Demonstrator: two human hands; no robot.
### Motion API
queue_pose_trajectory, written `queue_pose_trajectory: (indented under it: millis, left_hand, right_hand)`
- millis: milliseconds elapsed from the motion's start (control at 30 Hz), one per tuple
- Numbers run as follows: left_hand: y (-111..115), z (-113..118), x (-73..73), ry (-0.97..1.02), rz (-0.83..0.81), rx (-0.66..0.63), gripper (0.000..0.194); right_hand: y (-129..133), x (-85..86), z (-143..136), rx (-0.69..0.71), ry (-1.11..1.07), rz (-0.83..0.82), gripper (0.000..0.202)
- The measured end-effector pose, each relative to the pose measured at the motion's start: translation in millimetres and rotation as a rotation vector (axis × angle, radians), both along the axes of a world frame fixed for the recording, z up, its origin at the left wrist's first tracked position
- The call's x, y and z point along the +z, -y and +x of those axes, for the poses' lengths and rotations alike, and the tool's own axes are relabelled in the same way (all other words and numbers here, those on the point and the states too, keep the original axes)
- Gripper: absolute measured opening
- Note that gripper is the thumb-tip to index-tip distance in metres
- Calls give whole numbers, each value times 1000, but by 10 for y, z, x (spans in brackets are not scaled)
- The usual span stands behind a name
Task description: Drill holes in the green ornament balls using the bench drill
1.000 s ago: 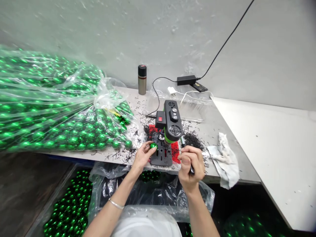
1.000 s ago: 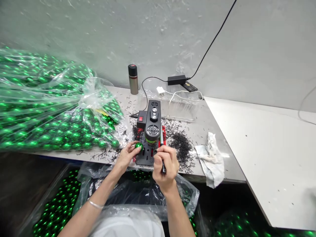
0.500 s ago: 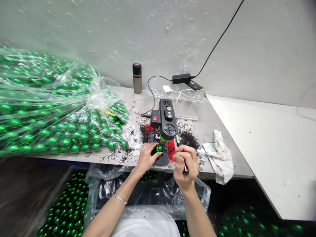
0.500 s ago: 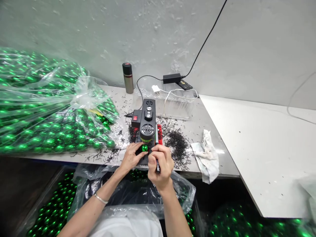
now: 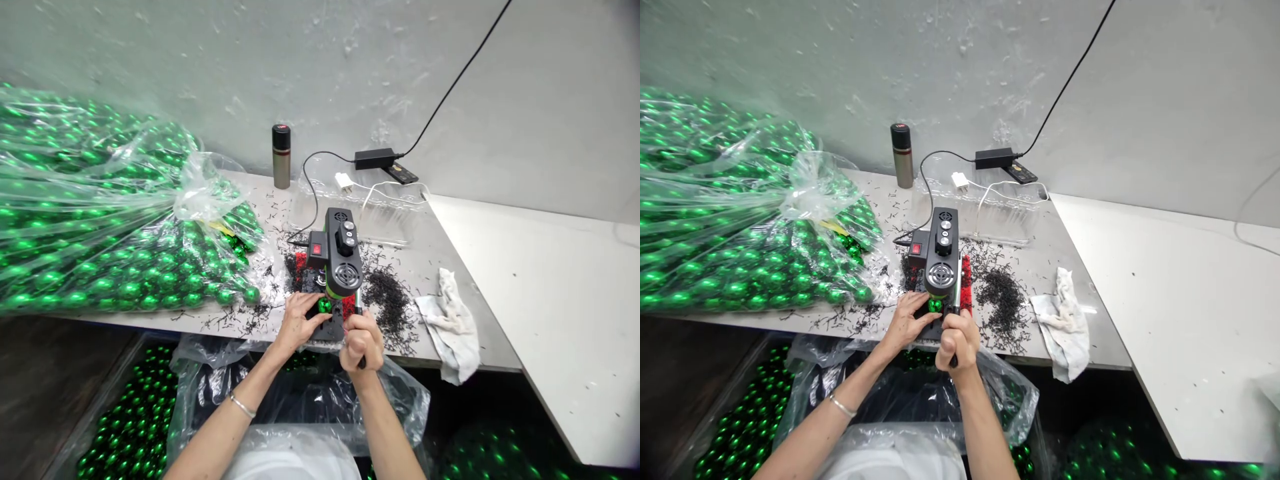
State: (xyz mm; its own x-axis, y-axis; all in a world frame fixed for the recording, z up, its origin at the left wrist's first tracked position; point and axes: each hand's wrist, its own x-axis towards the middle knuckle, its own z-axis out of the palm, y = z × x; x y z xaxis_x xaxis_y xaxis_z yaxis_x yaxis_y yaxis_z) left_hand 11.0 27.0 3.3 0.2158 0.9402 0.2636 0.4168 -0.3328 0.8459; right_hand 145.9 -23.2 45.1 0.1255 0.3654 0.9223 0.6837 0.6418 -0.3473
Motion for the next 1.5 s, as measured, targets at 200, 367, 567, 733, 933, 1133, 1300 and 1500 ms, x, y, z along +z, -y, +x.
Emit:
queue_pose_trajectory:
  millis: [200, 367, 567, 733, 933, 1133, 1300, 1500]
  left_hand:
    - [-2, 5, 6, 20, -4, 0, 33]
    - [-2, 10, 8, 25, 12, -12, 33]
    - [-32, 12, 23, 25, 20, -21, 32]
    - [-7, 27, 75, 11, 30, -24, 32]
    - [424, -189, 21, -90, 207, -160, 58]
    - [-52, -646, 312, -279, 222, 195, 36]
    - [-1047, -930, 685, -508, -48, 398, 24]
    - [-1396, -994, 770, -414, -138, 349, 13]
  right_hand:
    - [-22, -130, -36, -6, -69, 16, 30]
    - [-26, -154, -35, 37, -92, -4, 29]
    - [5, -47, 4, 61, 53, -31, 26]
    - [20, 451, -5, 54, -41, -60, 29]
    - [25, 884, -47, 48, -166, -195, 33]
    - [36, 639, -68, 63, -189, -127, 33]
    - [42, 591, -84, 62, -209, -119, 32]
    - [51, 592, -82, 49, -187, -114, 31]
